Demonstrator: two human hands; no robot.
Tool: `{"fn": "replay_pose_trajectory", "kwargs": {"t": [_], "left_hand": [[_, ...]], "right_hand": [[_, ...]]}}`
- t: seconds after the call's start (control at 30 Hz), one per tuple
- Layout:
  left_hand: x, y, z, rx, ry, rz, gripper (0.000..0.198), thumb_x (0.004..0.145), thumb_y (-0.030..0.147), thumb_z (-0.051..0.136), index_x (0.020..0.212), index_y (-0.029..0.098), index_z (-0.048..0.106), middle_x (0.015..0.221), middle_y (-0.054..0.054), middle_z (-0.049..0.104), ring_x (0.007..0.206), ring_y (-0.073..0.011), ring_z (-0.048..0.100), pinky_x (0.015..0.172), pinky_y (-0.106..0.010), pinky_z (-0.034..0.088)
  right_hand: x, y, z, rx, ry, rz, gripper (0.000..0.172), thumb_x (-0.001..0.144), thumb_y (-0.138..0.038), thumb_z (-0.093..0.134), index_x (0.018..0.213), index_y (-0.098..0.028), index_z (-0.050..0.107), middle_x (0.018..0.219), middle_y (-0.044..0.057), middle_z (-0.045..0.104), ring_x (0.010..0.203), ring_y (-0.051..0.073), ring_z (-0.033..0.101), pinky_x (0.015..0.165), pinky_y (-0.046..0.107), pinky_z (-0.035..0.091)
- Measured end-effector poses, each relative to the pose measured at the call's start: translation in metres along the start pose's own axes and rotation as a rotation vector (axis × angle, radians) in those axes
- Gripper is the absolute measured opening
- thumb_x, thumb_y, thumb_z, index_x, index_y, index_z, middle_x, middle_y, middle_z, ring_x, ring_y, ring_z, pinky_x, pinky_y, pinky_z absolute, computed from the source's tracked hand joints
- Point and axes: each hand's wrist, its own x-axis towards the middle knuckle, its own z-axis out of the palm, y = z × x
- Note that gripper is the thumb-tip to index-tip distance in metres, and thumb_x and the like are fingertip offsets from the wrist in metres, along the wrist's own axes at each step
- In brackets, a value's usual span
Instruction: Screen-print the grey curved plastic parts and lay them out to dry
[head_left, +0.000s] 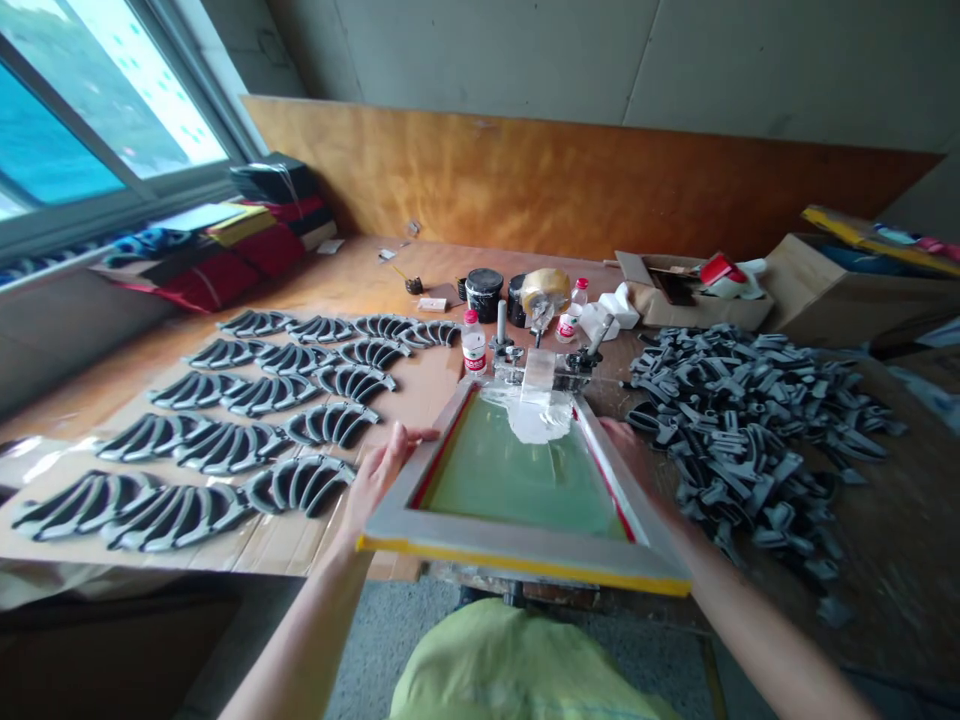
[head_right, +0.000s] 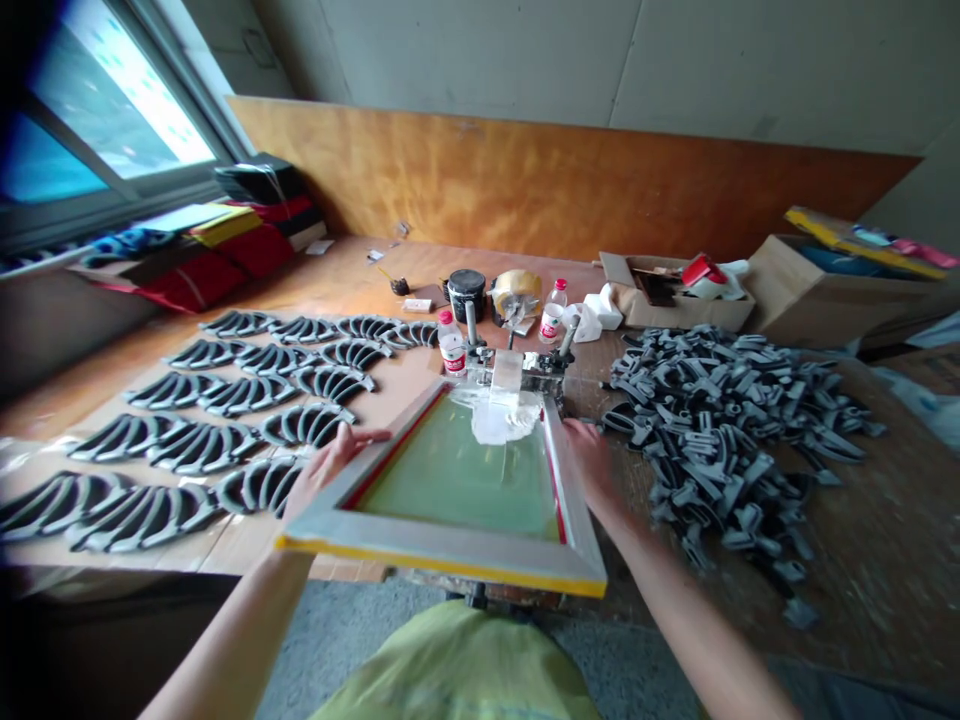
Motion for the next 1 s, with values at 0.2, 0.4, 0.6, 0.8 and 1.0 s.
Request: {"fn": "replay_pose_trajectory", "kwargs": {"t": [0.2,0.4,0.6,0.8,1.0], "left_hand": [[-0.014,-0.096,0.0,0.024,-0.096,-0.205,0.082,0.071,0.06,0.069,0.138,0.018,0.05,0.077,-0.002,0.069,0.069,-0.0193,0.063,0.059,-0.026,0.048],[-0.005,-0.14,0.006,0.023,-0.086,-0.221,0.086,0.074,0.06,0.066,0.144,0.015,0.043,0.075,0.0,0.066,0.063,-0.0167,0.059,0.057,-0.025,0.044],[-0.007,-0.142,0.005,0.045,-0.038,-0.269,0.078,0.072,0.062,0.067,0.135,0.017,0.054,0.083,-0.004,0.07,0.073,-0.0209,0.065,0.063,-0.027,0.048],[-0.009,-0.139,0.007,-0.003,-0.052,-0.262,0.075,0.073,0.061,0.067,0.133,0.017,0.055,0.08,-0.002,0.07,0.07,-0.0203,0.065,0.063,-0.027,0.048],[-0.009,-0.139,0.007,-0.001,-0.05,-0.25,0.068,0.074,0.06,0.066,0.127,0.018,0.058,0.079,-0.002,0.07,0.07,-0.019,0.064,0.061,-0.026,0.047]], "right_hand": [[0.076,-0.034,-0.021,0.013,0.097,-0.111,0.061,0.084,-0.025,0.065,0.141,-0.018,0.045,0.14,0.015,0.047,0.126,0.031,0.046,0.104,0.044,0.042],[0.1,-0.074,0.001,-0.186,-0.21,-0.09,0.022,0.081,-0.016,0.064,0.103,-0.017,0.065,0.096,0.01,0.068,0.094,0.025,0.061,0.079,0.032,0.048],[0.063,-0.068,0.008,-0.183,-0.287,-0.226,0.021,0.08,-0.004,0.053,0.086,-0.019,0.067,0.088,0.007,0.069,0.087,0.021,0.061,0.073,0.029,0.046],[0.032,-0.051,-0.01,-0.056,-0.361,-0.464,0.032,0.075,0.003,0.05,0.087,-0.02,0.068,0.087,0.005,0.068,0.088,0.02,0.06,0.074,0.028,0.043],[0.05,-0.05,-0.012,-0.001,-0.287,-0.368,0.018,0.081,-0.008,0.057,0.082,-0.022,0.068,0.086,0.003,0.066,0.085,0.019,0.058,0.074,0.028,0.043]]}}
